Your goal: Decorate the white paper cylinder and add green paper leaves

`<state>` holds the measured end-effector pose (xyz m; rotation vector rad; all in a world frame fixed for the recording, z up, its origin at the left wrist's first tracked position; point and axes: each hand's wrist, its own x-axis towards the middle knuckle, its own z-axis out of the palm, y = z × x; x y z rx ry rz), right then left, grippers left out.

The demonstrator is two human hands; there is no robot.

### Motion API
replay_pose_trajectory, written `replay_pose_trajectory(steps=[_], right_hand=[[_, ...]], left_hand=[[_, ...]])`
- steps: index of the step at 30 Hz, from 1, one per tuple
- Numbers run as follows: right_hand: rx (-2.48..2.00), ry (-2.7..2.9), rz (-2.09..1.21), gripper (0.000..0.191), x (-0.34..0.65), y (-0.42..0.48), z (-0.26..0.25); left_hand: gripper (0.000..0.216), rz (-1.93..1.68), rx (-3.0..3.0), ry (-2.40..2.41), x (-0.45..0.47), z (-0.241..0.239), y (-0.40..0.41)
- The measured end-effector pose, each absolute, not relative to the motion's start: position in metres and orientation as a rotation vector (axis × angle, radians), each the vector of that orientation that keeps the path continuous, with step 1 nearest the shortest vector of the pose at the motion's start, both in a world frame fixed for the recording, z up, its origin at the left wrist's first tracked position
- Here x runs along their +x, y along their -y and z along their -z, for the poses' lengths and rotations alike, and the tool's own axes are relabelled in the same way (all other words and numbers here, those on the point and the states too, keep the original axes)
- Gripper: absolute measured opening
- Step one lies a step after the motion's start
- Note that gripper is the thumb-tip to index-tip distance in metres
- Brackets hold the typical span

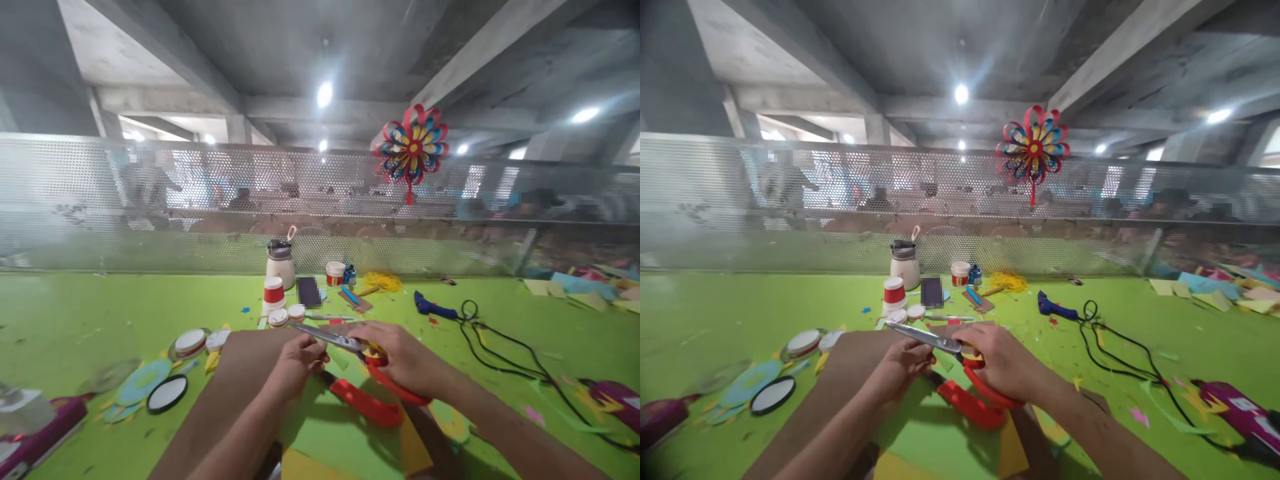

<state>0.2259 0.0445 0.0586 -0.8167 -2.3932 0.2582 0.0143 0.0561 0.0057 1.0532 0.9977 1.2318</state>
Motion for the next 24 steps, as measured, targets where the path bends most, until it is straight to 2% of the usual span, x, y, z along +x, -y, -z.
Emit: replay_pose_trajectory(steps=[12,24], right_hand=[[-0.994,2.145,-0.351,0.039,0.236,-0.053,-0.047],[-0.853,2.211,-0.331,0.034,0.231,-0.056,-0.032]], left_hand=[[0.015,-1.231,0.968,-0.948,0.022,-0.024,-0.043],[0.016,-1.282,0.869,-0.976,0.021,-0.022,-0.049]])
